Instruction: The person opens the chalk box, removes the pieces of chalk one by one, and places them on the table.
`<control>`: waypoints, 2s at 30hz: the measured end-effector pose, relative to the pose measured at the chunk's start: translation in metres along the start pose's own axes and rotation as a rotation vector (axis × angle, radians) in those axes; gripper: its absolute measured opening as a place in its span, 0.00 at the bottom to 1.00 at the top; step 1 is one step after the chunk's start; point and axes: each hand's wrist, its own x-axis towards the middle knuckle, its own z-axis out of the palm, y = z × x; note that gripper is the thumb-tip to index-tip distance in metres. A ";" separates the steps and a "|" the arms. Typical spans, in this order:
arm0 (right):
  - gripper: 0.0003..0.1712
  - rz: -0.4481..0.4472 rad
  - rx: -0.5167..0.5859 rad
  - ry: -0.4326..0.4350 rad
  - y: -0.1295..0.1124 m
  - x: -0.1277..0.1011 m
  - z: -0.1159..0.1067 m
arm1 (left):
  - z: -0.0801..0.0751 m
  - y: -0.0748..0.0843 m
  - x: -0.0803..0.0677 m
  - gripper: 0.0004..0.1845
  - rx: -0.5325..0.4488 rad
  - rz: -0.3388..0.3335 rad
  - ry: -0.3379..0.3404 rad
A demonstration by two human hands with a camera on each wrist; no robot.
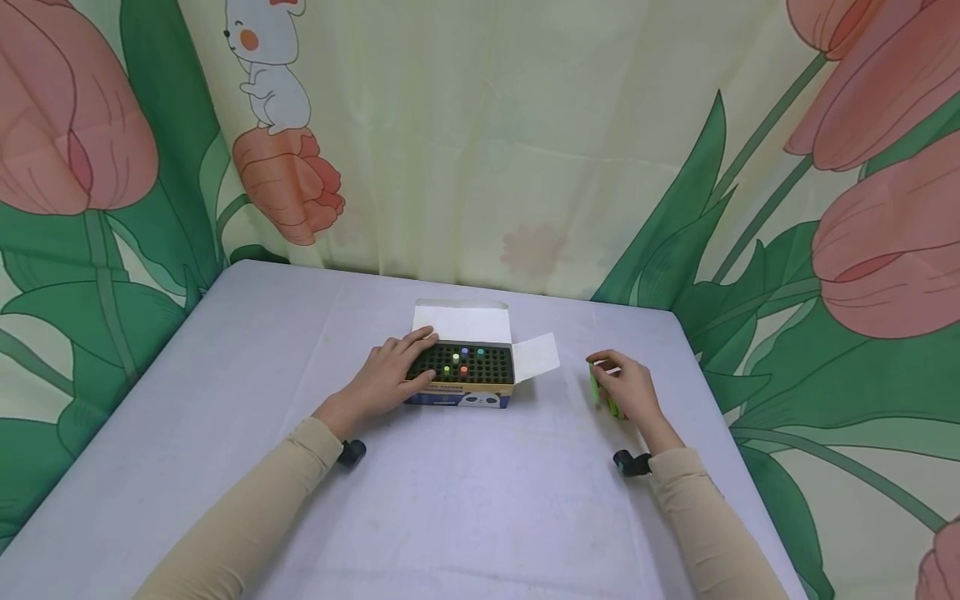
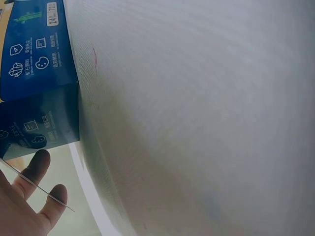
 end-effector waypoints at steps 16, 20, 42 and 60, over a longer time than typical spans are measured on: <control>0.15 0.038 -0.186 -0.012 0.011 -0.003 0.000 | 0.000 -0.002 0.000 0.37 0.006 0.002 -0.004; 0.15 0.052 -0.189 -0.020 0.013 -0.003 -0.002 | 0.001 -0.003 0.000 0.37 0.005 0.008 -0.001; 0.13 0.012 -0.215 -0.071 0.023 0.001 -0.003 | 0.002 -0.003 0.000 0.37 0.003 0.010 0.010; 0.14 0.048 -0.253 -0.132 0.021 0.006 0.003 | 0.003 -0.005 0.001 0.37 -0.001 0.000 -0.002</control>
